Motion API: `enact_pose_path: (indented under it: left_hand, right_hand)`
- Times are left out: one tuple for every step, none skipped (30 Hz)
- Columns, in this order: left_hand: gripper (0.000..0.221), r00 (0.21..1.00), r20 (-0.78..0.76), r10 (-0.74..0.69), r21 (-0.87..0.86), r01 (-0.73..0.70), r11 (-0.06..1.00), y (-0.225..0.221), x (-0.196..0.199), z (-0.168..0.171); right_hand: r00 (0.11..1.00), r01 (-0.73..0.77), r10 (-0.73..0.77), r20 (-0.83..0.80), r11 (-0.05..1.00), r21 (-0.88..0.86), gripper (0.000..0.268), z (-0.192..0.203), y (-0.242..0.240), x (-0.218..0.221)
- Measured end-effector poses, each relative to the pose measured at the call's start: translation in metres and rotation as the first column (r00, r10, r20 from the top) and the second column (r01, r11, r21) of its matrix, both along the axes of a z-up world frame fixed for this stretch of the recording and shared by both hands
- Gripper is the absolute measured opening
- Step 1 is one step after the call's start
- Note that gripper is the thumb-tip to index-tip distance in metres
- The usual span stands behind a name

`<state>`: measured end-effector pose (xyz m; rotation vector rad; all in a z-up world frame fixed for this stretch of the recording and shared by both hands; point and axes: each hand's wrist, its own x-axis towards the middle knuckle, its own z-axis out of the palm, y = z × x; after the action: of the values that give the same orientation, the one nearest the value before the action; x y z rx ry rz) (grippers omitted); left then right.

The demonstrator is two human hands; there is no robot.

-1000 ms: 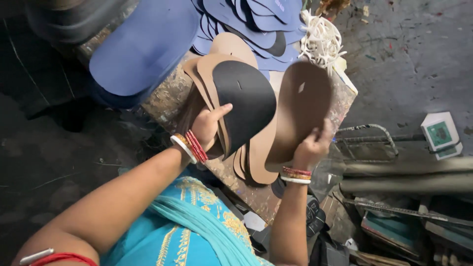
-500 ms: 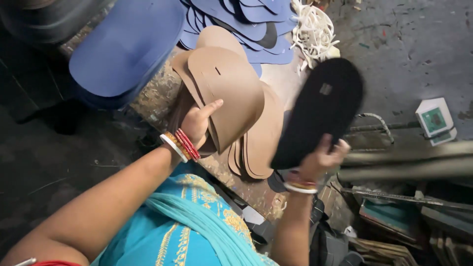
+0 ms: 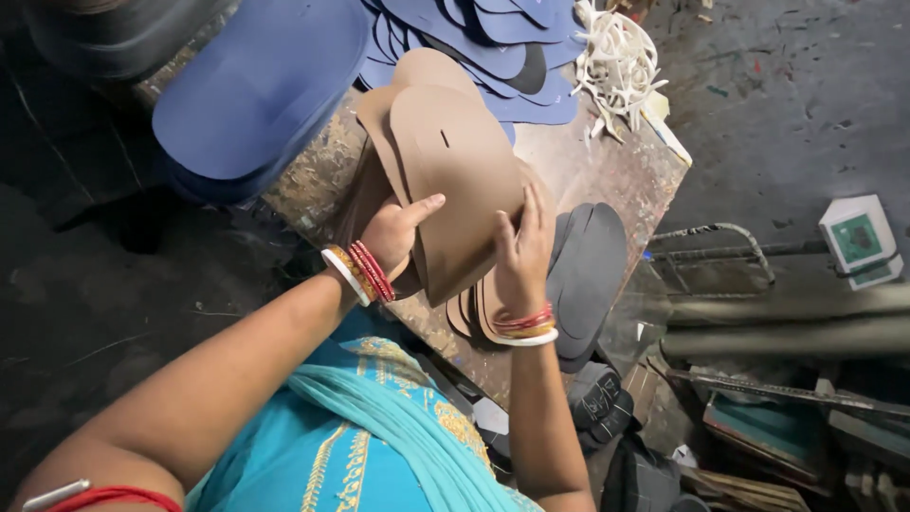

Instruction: Sorting, inspecting, and bundling shoe insoles and soles at a workstation.

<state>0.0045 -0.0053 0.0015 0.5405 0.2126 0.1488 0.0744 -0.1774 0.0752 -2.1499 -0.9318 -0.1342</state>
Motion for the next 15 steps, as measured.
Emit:
enact_pose_path:
  left_hand:
    - [0.035, 1.0, 0.0, 0.004, -0.002, -0.004, 1.0, -0.001, 0.001, -0.002]
    - [0.035, 1.0, 0.006, -0.004, -0.019, 0.004, 1.0, -0.002, 0.001, -0.004]
    - [0.035, 1.0, 0.014, -0.005, -0.037, 0.005, 0.999, -0.002, 0.002, -0.006]
    - [0.035, 1.0, 0.015, 0.005, -0.038, -0.004, 0.999, -0.001, 0.005, -0.007]
    - [0.035, 1.0, 0.025, 0.016, -0.013, -0.016, 1.0, -0.002, 0.006, -0.007]
    - [0.035, 0.999, 0.035, 0.027, 0.013, -0.028, 1.0, -0.003, 0.007, -0.007]
    - [0.035, 0.999, 0.034, 0.031, 0.013, -0.032, 0.999, -0.002, 0.006, -0.004]
    - [0.034, 0.998, 0.038, 0.045, -0.016, -0.044, 0.999, -0.002, 0.005, 0.0]
    - [0.034, 0.997, 0.042, 0.059, -0.044, -0.057, 0.997, -0.001, 0.004, 0.004]
    - [0.034, 0.997, 0.041, 0.063, -0.043, -0.061, 0.997, 0.0, 0.003, 0.002]
    - [0.033, 0.997, 0.052, 0.061, -0.123, -0.054, 0.991, 0.0, 0.003, 0.001]
    - [0.033, 0.996, 0.064, 0.06, -0.201, -0.046, 0.978, 0.001, 0.002, -0.001]
    - [0.033, 0.996, 0.067, 0.063, -0.199, -0.048, 0.979, 0.001, 0.003, -0.002]
    - [0.033, 0.994, 0.081, 0.07, -0.183, -0.054, 0.982, 0.001, 0.005, -0.004]
    - [0.033, 0.994, 0.091, 0.068, -0.169, -0.052, 0.984, -0.001, 0.006, -0.007]
  right_hand:
    - [1.0, -0.004, 0.004, 0.0, 1.0, -0.002, 0.049, 0.003, 0.004, -0.007]
    - [0.992, 0.059, -0.063, 0.112, 0.997, 0.04, 0.048, 0.007, 0.009, -0.014]
    - [0.967, 0.109, -0.126, 0.223, 0.99, 0.089, 0.048, 0.01, 0.015, -0.02]
    - [0.967, 0.099, -0.117, 0.225, 0.991, 0.088, 0.048, 0.007, 0.012, -0.02]
    - [0.959, 0.193, -0.214, 0.184, 0.973, 0.127, 0.038, 0.003, 0.007, -0.021]
    - [0.941, 0.285, -0.308, 0.139, 0.945, 0.161, 0.031, -0.001, 0.003, -0.021]
    - [0.943, 0.281, -0.303, 0.138, 0.946, 0.161, 0.031, -0.002, -0.004, -0.016]
    - [0.928, 0.317, -0.346, 0.141, 0.929, 0.192, 0.031, -0.004, -0.01, -0.011]
    - [0.911, 0.352, -0.388, 0.142, 0.909, 0.225, 0.03, -0.005, -0.016, -0.005]
    - [0.913, 0.348, -0.384, 0.141, 0.91, 0.226, 0.03, -0.014, -0.031, 0.007]
    - [0.896, 0.376, -0.431, 0.109, 0.866, 0.331, 0.031, -0.022, -0.045, 0.018]
    - [0.878, 0.4, -0.473, 0.072, 0.808, 0.432, 0.032, -0.031, -0.06, 0.03]
    - [0.88, 0.396, -0.47, 0.073, 0.809, 0.435, 0.032, -0.052, -0.075, 0.044]
    - [0.882, 0.432, -0.472, 0.01, 0.816, 0.384, 0.034, -0.074, -0.09, 0.058]
    - [0.874, 0.472, -0.482, -0.055, 0.819, 0.326, 0.036, -0.096, -0.109, 0.07]
